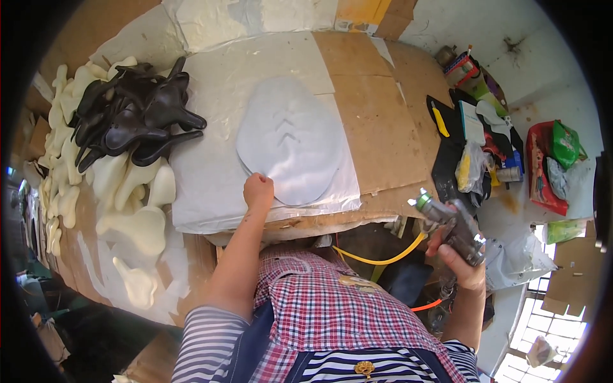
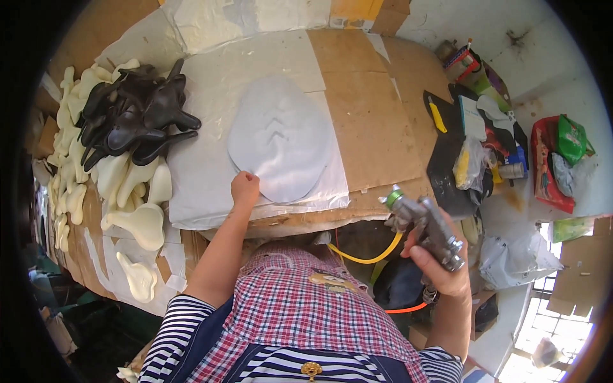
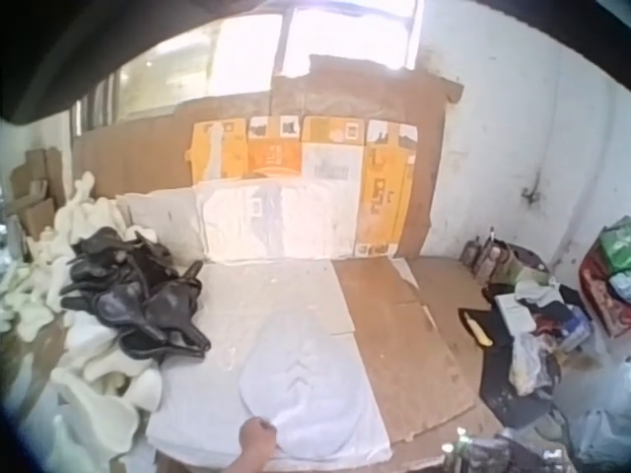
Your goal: Assembling bicycle saddle covers onto foam bases using adhesive spray in a factory setting.
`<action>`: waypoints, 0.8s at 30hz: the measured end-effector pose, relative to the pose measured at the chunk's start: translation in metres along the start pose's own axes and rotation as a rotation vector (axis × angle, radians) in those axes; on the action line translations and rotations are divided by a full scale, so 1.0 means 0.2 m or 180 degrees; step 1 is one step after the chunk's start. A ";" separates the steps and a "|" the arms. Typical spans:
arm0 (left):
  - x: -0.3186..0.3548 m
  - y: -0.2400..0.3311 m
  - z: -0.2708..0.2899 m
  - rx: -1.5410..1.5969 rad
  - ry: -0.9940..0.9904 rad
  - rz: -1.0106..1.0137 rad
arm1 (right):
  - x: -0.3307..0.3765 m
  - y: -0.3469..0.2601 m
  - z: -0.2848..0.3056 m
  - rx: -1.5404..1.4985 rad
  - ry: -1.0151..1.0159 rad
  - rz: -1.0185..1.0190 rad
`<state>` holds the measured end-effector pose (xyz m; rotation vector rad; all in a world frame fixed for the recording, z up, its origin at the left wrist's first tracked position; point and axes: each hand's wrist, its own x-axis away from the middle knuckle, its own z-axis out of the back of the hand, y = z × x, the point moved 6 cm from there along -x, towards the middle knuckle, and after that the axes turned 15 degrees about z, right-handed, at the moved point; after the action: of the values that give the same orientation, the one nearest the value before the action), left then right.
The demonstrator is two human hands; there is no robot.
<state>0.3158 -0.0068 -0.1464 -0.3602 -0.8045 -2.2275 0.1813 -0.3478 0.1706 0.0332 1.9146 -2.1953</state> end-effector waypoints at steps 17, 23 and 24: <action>0.36 0.78 0.48 0.4664 -0.2706 0.0197 | 0.09 0.30 0.31 -0.0701 0.0569 -0.0262; 0.45 1.67 0.31 0.4713 -0.3510 0.0026 | 0.17 0.39 0.50 -0.0814 0.0854 -0.0226; 0.50 1.84 0.28 0.4865 -0.3570 -0.0218 | 0.19 0.41 0.53 -0.0819 0.0982 -0.0232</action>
<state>0.5102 -0.2231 0.1057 -0.7265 -2.6996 -0.7081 0.1734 -0.4683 0.1007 0.2773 2.3866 -2.0674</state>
